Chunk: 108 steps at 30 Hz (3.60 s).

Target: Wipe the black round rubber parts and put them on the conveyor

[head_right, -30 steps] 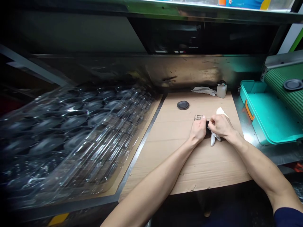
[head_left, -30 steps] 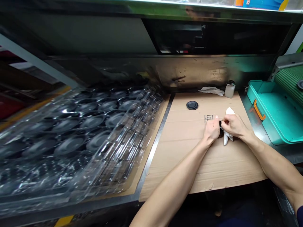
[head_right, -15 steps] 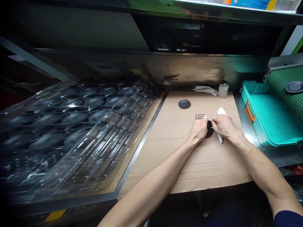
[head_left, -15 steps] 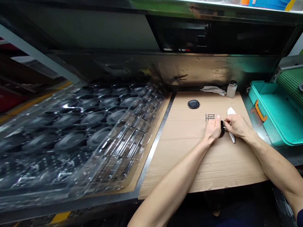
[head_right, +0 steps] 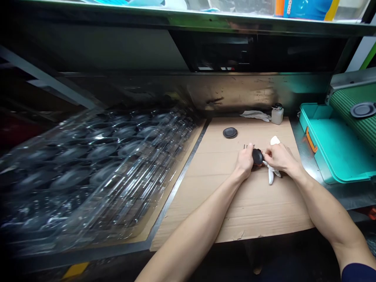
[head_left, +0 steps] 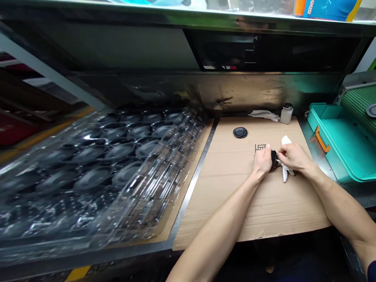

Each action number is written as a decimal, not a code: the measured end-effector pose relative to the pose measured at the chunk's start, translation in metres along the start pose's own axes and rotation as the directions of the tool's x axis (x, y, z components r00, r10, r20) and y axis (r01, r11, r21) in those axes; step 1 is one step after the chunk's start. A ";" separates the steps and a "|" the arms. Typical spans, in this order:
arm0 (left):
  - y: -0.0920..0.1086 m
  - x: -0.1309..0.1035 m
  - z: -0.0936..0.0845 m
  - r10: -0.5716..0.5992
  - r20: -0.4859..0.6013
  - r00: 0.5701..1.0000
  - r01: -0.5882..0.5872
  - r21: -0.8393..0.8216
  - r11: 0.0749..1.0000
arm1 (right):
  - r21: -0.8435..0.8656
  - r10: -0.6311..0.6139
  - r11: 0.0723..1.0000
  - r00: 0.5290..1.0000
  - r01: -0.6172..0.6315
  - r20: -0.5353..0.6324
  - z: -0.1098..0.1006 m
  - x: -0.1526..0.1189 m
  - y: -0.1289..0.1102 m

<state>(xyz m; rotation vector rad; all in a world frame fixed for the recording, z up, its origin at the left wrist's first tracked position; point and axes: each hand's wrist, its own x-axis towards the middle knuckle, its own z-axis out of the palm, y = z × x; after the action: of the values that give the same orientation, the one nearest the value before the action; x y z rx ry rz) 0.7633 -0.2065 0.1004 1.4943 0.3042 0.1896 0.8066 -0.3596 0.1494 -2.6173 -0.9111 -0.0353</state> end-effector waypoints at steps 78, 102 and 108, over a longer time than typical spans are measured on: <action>0.013 0.006 -0.001 -0.241 0.184 0.953 0.293 -0.762 0.577 | 0.007 0.138 0.990 0.975 -0.139 -0.176 0.012 0.001 -0.019; 0.012 0.010 -0.008 -0.200 0.199 0.959 0.276 -0.808 0.520 | -0.170 0.095 0.979 0.990 -0.111 -0.102 0.025 0.002 -0.044; 0.011 0.011 -0.006 -0.175 0.144 0.974 0.219 -0.798 0.562 | -0.098 0.051 0.994 0.998 -0.054 -0.040 0.027 -0.002 -0.052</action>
<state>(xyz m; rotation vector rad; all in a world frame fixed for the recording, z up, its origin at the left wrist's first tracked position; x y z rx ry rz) 0.7721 -0.1963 0.1100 0.5213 0.2850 0.0845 0.7711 -0.3140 0.1411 -2.7215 -0.8480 -0.1178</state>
